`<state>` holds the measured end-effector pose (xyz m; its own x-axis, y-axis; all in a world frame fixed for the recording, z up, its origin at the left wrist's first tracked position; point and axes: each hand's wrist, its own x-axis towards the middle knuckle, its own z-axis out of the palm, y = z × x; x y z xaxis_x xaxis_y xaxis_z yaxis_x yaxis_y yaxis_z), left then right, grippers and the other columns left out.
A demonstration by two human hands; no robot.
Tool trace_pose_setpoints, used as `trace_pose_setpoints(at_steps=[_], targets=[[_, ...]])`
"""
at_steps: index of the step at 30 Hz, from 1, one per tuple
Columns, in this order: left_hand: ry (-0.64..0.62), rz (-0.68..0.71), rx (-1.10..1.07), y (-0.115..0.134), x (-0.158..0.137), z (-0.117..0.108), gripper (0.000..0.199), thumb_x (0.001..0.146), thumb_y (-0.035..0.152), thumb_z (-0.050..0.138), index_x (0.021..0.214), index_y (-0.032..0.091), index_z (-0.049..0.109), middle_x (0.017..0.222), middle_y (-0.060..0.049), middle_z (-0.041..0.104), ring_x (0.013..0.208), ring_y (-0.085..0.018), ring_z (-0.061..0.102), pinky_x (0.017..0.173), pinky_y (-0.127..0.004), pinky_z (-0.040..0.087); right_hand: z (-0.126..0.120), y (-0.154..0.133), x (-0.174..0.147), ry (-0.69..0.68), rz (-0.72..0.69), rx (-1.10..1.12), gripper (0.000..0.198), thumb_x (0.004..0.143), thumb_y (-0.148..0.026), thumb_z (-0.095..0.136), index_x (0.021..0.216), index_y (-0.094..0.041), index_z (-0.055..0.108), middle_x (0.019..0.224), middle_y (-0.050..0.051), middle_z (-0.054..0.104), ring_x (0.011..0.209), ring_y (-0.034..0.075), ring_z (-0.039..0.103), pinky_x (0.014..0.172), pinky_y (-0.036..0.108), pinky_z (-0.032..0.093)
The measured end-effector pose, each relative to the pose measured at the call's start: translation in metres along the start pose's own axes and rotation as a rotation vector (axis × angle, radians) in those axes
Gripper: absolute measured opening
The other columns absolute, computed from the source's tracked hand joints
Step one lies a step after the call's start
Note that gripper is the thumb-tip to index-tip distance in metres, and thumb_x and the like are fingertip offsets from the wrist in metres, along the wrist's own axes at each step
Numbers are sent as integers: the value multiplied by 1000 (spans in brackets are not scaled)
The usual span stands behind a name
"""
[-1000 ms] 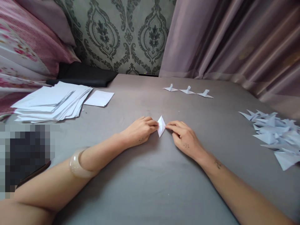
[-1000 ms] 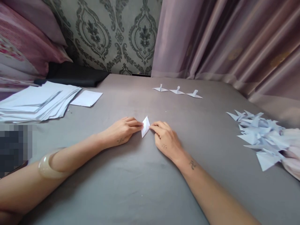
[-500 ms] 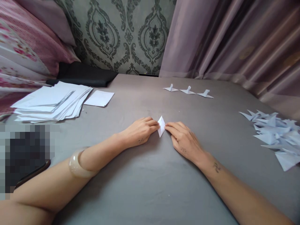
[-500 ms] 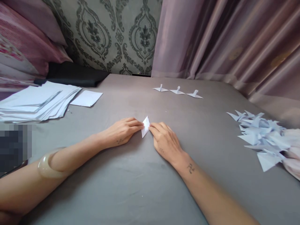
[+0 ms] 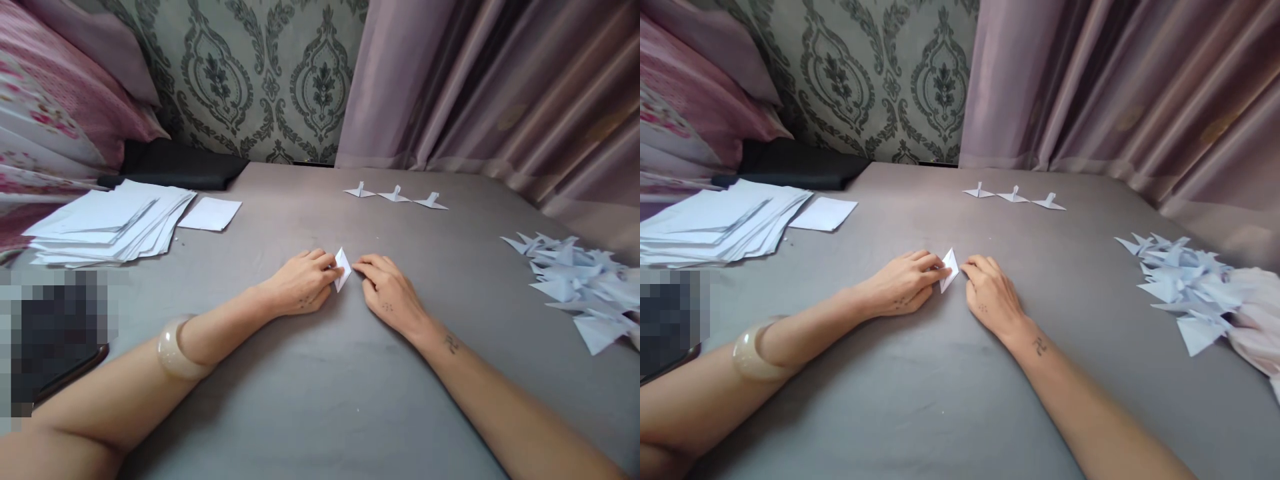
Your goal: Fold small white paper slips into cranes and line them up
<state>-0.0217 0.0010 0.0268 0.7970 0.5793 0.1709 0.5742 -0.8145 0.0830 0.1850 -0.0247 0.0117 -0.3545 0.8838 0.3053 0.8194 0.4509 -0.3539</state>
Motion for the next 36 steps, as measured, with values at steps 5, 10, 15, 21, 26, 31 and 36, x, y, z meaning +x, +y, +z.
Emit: trace_pose_setpoints(at_steps=[5, 10, 15, 21, 26, 31, 36], targets=[[70, -68, -84, 6, 0, -1, 43, 92, 48, 41, 104, 15, 65, 100, -12, 62, 94, -23, 54, 82, -35, 43, 2, 0, 2, -18, 16, 121, 44, 76, -3, 40, 103, -21, 69, 108, 6, 65, 101, 20, 55, 88, 34, 47], [111, -148, -105, 1, 3, 5, 37, 87, 50, 51, 96, 17, 65, 95, -9, 65, 94, -22, 56, 78, -33, 40, 4, 2, 4, -22, 60, 314, 45, 73, -2, 41, 97, -24, 72, 107, 3, 67, 103, 18, 57, 94, 34, 44], [134, -88, -30, -1, 4, 6, 27, 93, 34, 45, 91, 18, 66, 88, -8, 68, 90, -21, 58, 79, -34, 37, 6, 3, 6, 7, 90, 393, 43, 70, -2, 43, 90, -25, 74, 103, 3, 69, 99, 17, 60, 92, 34, 45], [354, -305, -328, 5, 8, 0, 30, 89, 32, 44, 79, 17, 68, 80, -7, 70, 80, -20, 60, 81, -34, 40, 3, 0, 11, 169, 334, 571, 23, 74, -17, 51, 86, -18, 71, 89, 5, 71, 78, 16, 64, 76, 32, 49], [529, -781, -1216, 18, 12, 0, 33, 80, 44, 54, 77, 14, 68, 64, -1, 62, 58, -13, 52, 56, -23, 37, -7, -20, 12, 90, 567, 1049, 34, 73, -44, 65, 93, -16, 65, 93, 9, 70, 87, 20, 66, 72, 31, 51], [557, -811, -1389, 31, 13, 3, 27, 77, 39, 58, 72, 14, 66, 65, 0, 61, 60, -11, 51, 59, -22, 38, -6, -33, 10, 89, 553, 1167, 36, 66, -46, 72, 84, -16, 67, 84, 6, 69, 82, 18, 65, 69, 28, 50], [448, -796, -1379, 28, 12, 3, 26, 73, 36, 64, 86, 14, 67, 81, -4, 67, 72, -13, 57, 67, -23, 42, -6, -25, 9, -5, 570, 1139, 29, 70, -43, 69, 80, -16, 67, 79, 4, 68, 70, 13, 62, 57, 23, 45]])
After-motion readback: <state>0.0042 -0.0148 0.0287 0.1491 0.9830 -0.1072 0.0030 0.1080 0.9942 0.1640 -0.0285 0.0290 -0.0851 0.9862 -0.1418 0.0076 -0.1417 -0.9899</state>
